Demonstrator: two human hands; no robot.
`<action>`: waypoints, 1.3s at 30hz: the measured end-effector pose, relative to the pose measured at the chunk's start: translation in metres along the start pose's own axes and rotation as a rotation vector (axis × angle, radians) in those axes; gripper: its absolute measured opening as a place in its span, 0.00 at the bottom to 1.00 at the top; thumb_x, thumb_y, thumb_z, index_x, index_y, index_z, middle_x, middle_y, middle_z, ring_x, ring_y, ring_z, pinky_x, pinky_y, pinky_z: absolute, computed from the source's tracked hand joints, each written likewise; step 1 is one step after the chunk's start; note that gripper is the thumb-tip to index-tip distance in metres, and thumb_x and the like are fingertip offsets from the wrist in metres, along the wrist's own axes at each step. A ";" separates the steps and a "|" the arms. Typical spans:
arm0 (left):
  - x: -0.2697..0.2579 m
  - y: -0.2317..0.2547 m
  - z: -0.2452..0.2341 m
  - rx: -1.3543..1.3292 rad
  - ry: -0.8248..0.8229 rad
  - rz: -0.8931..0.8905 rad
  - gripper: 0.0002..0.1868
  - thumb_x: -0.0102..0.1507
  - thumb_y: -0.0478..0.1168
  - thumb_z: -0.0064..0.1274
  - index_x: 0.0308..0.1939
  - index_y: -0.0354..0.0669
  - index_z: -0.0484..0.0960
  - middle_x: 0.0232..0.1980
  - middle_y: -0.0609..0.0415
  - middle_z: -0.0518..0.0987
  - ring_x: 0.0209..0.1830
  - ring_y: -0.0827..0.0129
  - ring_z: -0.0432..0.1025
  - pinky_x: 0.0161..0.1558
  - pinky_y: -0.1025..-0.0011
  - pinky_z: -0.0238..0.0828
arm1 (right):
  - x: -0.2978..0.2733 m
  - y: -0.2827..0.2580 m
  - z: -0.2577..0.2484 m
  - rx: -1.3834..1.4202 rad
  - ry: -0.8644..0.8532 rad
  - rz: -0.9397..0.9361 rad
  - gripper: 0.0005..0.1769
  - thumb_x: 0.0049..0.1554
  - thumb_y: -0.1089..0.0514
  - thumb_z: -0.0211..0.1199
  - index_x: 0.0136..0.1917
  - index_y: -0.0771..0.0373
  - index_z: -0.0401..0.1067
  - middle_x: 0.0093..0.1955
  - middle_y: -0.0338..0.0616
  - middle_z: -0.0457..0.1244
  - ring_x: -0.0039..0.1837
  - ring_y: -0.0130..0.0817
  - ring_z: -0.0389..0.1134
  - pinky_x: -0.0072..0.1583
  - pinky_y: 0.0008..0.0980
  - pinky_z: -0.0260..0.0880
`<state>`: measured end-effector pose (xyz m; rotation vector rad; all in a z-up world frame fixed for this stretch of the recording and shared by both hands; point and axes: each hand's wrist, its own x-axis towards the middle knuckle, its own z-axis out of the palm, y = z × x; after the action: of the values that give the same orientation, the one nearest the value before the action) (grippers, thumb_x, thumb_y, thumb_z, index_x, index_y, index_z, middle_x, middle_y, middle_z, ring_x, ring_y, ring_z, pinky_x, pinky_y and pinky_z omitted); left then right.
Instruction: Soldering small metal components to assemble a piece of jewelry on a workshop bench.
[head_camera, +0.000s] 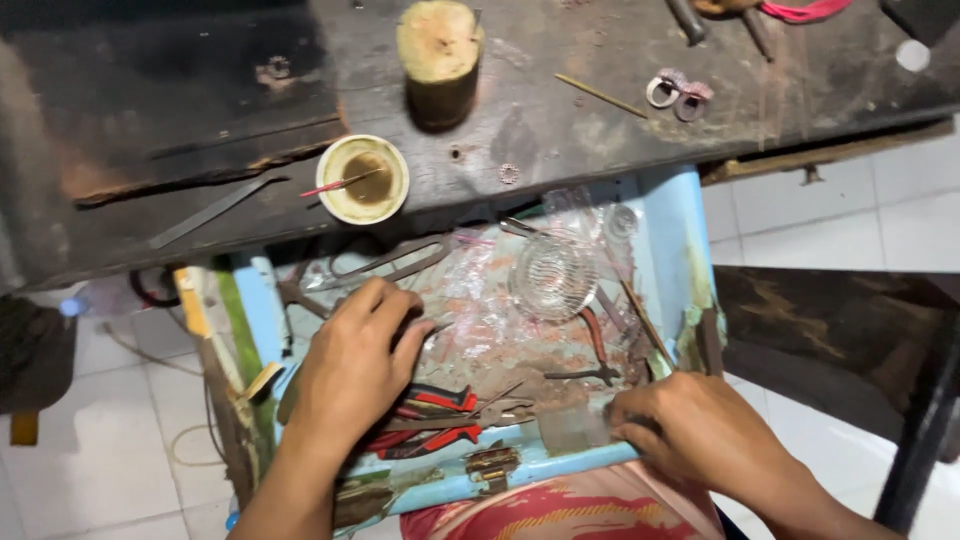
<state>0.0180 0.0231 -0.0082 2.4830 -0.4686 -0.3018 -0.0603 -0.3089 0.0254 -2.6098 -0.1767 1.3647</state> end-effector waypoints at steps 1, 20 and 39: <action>0.000 0.000 -0.001 0.019 -0.027 0.006 0.10 0.64 0.44 0.61 0.44 0.44 0.81 0.42 0.52 0.74 0.37 0.52 0.75 0.33 0.52 0.75 | -0.004 0.000 0.000 0.011 -0.015 -0.016 0.08 0.58 0.43 0.60 0.43 0.36 0.81 0.43 0.26 0.75 0.47 0.40 0.75 0.47 0.43 0.72; 0.000 0.000 0.016 0.020 -0.324 -0.086 0.09 0.66 0.43 0.57 0.38 0.43 0.79 0.46 0.51 0.69 0.38 0.49 0.74 0.35 0.51 0.72 | -0.017 0.002 -0.061 0.262 0.082 0.301 0.22 0.52 0.29 0.65 0.58 0.26 0.83 0.26 0.31 0.63 0.28 0.25 0.61 0.39 0.26 0.56; -0.002 -0.005 0.007 -0.009 -0.355 -0.039 0.09 0.67 0.43 0.55 0.37 0.42 0.77 0.45 0.53 0.68 0.40 0.53 0.73 0.34 0.52 0.70 | 0.049 -0.027 -0.052 0.164 0.373 0.149 0.58 0.38 0.29 0.79 0.77 0.35 0.56 0.39 0.56 0.71 0.41 0.57 0.73 0.41 0.51 0.69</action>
<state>0.0156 0.0242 -0.0169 2.4376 -0.5595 -0.7653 0.0097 -0.2785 0.0212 -2.7175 0.1787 0.8610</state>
